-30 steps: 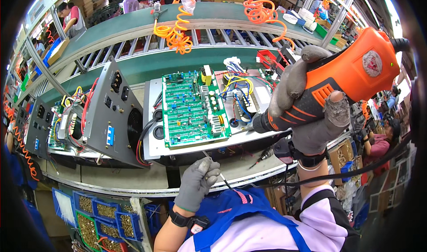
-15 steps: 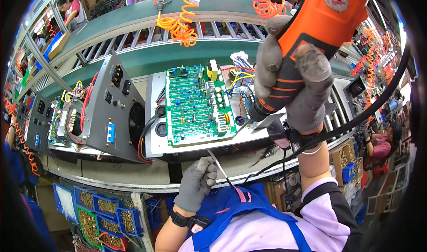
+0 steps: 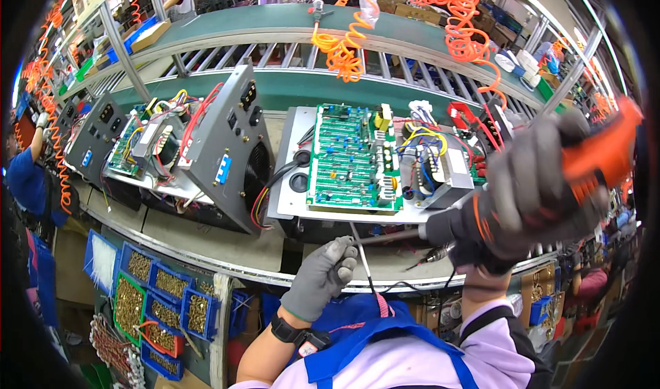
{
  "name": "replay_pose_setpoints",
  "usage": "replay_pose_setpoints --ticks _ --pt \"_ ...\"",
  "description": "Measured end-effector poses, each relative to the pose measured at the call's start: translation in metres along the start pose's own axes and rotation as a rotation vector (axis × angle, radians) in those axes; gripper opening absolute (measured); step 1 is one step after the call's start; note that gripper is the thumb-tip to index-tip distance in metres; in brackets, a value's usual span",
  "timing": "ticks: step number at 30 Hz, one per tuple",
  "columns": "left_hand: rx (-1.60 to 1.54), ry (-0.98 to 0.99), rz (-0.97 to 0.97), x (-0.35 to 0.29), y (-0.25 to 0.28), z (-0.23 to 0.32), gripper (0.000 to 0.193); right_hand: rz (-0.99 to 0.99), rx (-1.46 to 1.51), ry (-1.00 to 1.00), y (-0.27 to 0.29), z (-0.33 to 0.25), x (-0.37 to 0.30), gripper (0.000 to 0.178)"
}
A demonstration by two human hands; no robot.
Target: Assembling and wiring components inside an electronic housing using an electric screwdriver.
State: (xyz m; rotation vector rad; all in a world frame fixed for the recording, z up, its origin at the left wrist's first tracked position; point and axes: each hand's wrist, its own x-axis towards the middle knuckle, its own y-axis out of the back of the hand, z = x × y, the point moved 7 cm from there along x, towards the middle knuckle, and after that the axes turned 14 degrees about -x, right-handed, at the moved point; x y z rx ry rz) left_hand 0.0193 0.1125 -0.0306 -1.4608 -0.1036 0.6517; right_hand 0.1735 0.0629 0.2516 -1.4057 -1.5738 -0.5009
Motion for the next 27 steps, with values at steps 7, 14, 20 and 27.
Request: replay_pose_setpoints --ticks 7,14,20,27 --pt "-0.030 -0.005 0.053 -0.009 -0.004 0.005 0.029 -0.034 -0.181 0.069 -0.017 0.000 -0.024 0.056" --pt "-0.127 0.020 0.006 -0.004 -0.009 0.023 0.025 0.066 -0.272 0.092 -0.018 0.015 -0.024 0.060" --pt "-0.193 0.011 -0.057 0.005 -0.003 0.052 0.021 0.168 -0.330 0.152 -0.015 0.034 -0.017 0.058" --pt "-0.070 -0.022 -0.057 0.014 -0.008 0.092 0.025 0.138 -0.339 0.187 -0.020 0.062 0.005 0.059"
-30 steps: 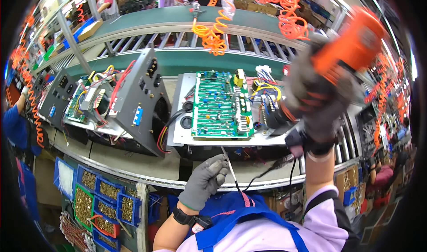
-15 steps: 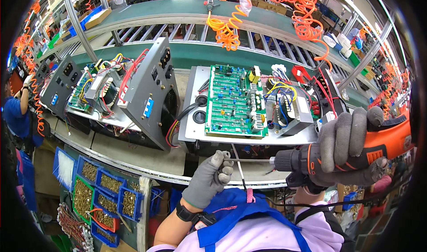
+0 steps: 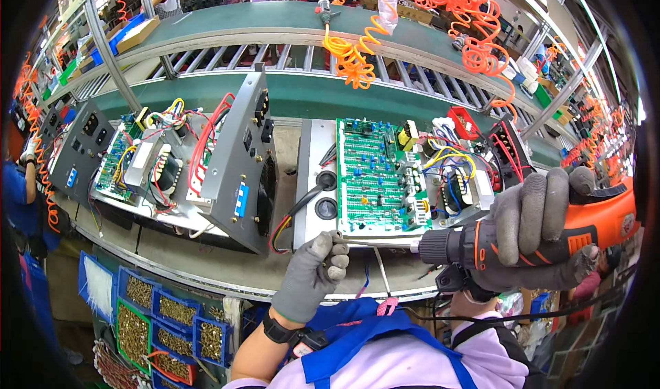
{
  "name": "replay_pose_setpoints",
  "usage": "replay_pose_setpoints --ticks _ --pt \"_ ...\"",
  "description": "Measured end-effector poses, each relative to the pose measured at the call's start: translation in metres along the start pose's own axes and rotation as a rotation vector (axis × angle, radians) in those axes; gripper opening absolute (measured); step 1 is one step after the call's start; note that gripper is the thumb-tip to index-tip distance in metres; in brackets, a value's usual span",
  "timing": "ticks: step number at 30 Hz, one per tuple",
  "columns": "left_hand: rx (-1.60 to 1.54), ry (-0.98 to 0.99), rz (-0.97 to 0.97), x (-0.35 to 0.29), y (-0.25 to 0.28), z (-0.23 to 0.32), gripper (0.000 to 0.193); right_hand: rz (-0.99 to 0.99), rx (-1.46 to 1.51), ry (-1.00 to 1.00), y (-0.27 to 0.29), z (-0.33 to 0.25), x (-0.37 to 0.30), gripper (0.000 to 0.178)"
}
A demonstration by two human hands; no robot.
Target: Assembling and wiring components inside an electronic housing using an electric screwdriver.
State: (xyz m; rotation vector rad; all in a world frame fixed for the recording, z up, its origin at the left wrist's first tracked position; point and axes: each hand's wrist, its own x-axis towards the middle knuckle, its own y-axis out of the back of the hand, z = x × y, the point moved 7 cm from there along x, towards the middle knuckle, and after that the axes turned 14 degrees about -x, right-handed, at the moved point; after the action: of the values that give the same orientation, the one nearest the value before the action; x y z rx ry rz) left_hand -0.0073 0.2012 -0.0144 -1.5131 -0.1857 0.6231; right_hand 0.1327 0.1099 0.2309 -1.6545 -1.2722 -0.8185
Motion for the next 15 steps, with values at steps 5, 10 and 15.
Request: replay_pose_setpoints --ticks 5,10,15 --pt "-0.081 0.218 0.035 0.015 0.016 0.014 0.040 -0.145 0.029 -0.052 -0.014 0.028 0.019 0.058" --pt "0.159 -0.062 0.064 -0.006 -0.015 0.053 0.026 0.057 -0.296 -0.183 0.010 0.071 0.033 0.060" --pt "0.136 -0.057 0.191 -0.008 0.004 0.070 0.029 0.158 -0.541 -0.250 0.010 0.100 0.033 0.058"
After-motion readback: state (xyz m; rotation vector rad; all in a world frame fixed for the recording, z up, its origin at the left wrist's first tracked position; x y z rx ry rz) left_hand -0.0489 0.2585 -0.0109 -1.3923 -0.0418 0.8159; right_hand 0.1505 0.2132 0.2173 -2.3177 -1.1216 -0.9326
